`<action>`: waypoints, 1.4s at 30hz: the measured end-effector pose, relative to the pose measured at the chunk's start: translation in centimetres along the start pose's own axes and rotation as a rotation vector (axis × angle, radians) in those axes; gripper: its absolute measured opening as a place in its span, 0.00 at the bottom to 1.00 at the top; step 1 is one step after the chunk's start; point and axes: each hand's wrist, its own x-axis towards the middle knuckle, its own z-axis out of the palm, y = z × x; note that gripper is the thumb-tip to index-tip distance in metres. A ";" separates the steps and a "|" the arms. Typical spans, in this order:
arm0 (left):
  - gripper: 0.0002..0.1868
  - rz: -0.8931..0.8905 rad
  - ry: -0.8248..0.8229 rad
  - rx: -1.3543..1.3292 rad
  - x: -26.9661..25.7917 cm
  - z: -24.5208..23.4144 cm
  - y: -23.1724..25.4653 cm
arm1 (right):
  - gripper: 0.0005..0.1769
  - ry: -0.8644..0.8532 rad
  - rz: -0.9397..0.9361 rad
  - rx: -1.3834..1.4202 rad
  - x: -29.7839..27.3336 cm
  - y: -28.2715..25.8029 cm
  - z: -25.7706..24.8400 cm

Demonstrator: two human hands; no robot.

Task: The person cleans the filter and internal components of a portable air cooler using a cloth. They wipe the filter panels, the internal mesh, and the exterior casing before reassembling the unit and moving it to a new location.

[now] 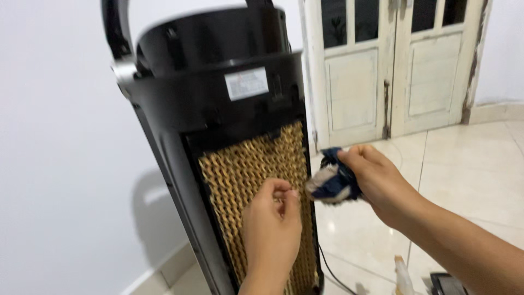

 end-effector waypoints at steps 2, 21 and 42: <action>0.10 0.112 0.148 0.145 0.3 -1.6 1.0 | 0.16 0.116 -0.180 -0.015 1.4 -2.4 1.7; 0.29 0.475 0.830 0.447 3.1 -4.4 -2.2 | 0.13 0.358 -0.699 -0.215 2.3 -2.0 4.5; 0.29 0.627 0.746 0.303 2.2 -7.0 -1.6 | 0.15 0.327 -0.786 -0.569 -3.4 -3.8 10.4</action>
